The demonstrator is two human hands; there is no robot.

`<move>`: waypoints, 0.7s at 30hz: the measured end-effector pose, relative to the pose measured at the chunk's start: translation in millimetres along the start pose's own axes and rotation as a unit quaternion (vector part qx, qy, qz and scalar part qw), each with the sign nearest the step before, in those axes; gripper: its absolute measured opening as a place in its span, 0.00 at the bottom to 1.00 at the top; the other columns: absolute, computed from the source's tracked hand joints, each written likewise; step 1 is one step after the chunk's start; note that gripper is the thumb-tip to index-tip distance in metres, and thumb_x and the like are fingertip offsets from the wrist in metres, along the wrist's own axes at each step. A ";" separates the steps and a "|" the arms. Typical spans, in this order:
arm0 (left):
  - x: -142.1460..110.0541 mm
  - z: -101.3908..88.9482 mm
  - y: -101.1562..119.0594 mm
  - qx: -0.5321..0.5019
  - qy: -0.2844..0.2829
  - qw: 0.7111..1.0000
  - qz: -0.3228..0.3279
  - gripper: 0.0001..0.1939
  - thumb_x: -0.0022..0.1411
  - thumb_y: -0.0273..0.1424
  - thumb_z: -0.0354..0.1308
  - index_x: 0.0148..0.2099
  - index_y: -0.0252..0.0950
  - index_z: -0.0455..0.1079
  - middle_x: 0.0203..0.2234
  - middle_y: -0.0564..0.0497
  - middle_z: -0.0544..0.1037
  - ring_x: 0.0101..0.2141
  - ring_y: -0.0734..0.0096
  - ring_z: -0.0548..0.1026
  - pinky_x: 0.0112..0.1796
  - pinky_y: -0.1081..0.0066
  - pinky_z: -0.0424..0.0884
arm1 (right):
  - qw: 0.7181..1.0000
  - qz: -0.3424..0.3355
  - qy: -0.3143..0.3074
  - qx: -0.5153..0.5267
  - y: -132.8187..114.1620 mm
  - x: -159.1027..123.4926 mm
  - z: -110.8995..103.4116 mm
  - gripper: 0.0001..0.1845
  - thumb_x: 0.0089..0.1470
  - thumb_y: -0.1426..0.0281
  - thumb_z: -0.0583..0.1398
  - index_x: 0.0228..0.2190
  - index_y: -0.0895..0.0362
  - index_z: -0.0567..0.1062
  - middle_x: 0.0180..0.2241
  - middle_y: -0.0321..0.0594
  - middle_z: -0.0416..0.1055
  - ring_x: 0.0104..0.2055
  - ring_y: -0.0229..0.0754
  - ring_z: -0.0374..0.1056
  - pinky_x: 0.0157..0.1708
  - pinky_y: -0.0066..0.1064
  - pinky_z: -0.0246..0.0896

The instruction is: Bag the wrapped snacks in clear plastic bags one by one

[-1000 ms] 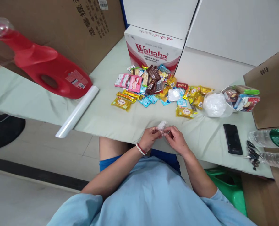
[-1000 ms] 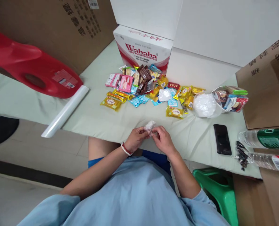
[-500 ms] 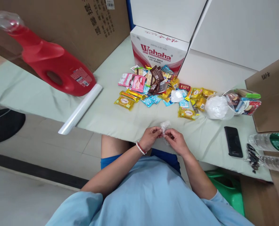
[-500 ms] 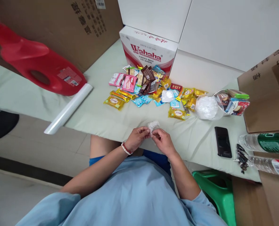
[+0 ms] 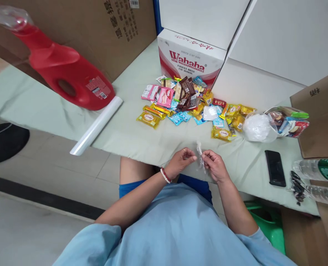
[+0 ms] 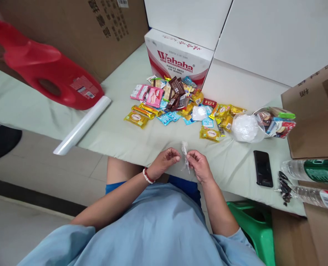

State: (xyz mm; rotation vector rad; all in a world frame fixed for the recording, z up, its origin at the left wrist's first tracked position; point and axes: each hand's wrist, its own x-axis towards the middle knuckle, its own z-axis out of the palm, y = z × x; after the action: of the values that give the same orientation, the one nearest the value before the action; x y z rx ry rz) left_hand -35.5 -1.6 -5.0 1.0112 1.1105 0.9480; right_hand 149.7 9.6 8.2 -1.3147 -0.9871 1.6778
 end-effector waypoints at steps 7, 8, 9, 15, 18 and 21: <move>-3.2 11.8 -7.0 0.094 -0.019 0.995 0.021 0.09 0.61 0.37 0.62 0.34 0.36 0.70 0.27 0.53 0.75 0.30 0.71 0.70 0.34 0.70 0.66 | 0.998 -0.044 0.002 -0.042 4.5 0.0 1.6 0.22 0.49 0.51 0.70 0.36 0.53 0.74 0.29 0.34 0.69 0.29 0.37 0.62 0.26 0.27 0.59; -2.6 11.9 -8.2 0.088 -0.010 0.996 0.021 0.09 0.61 0.37 0.62 0.34 0.37 0.70 0.27 0.54 0.74 0.29 0.72 0.69 0.34 0.70 0.65 | 0.995 -0.059 -0.010 -0.074 4.6 -0.8 0.0 0.22 0.48 0.52 0.71 0.38 0.53 0.75 0.32 0.35 0.71 0.33 0.38 0.64 0.30 0.28 0.62; -1.8 11.5 -8.8 0.082 -0.001 0.996 0.024 0.09 0.61 0.37 0.62 0.35 0.37 0.70 0.27 0.54 0.74 0.29 0.72 0.69 0.34 0.71 0.65 | 0.992 -0.068 -0.022 -0.108 4.8 -1.5 -2.0 0.22 0.47 0.54 0.72 0.38 0.53 0.75 0.34 0.36 0.72 0.35 0.39 0.65 0.33 0.29 0.63; 3.7 0.4 -6.5 -0.068 0.068 0.995 -0.020 0.14 0.55 0.39 0.66 0.34 0.37 0.68 0.28 0.52 0.76 0.32 0.72 0.73 0.36 0.71 0.69 | 0.993 -0.037 0.042 -0.102 6.7 -2.6 -18.6 0.19 0.45 0.54 0.71 0.30 0.54 0.74 0.25 0.32 0.66 0.27 0.36 0.58 0.27 0.28 0.57; 4.7 -9.2 -5.7 -0.186 0.115 0.973 -0.078 0.15 0.50 0.36 0.68 0.32 0.37 0.63 0.35 0.49 0.79 0.38 0.70 0.76 0.39 0.70 0.72 | 0.996 -0.009 0.082 -0.033 6.0 -2.9 -27.2 0.20 0.42 0.56 0.72 0.30 0.53 0.72 0.27 0.32 0.66 0.27 0.37 0.59 0.24 0.27 0.55; 2.1 -12.5 -2.8 -0.224 0.113 0.964 -0.088 0.16 0.48 0.31 0.66 0.34 0.37 0.61 0.45 0.46 0.78 0.47 0.64 0.77 0.43 0.67 0.73 | 0.996 -0.002 0.085 -0.001 4.7 -4.3 -30.7 0.19 0.42 0.58 0.71 0.30 0.53 0.71 0.26 0.32 0.64 0.27 0.37 0.58 0.23 0.26 0.54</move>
State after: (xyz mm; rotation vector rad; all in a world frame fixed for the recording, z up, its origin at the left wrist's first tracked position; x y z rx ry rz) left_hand -47.1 1.6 -10.0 0.4361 1.0839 1.1242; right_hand 179.9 7.2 0.5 -1.4295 -0.8923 1.5335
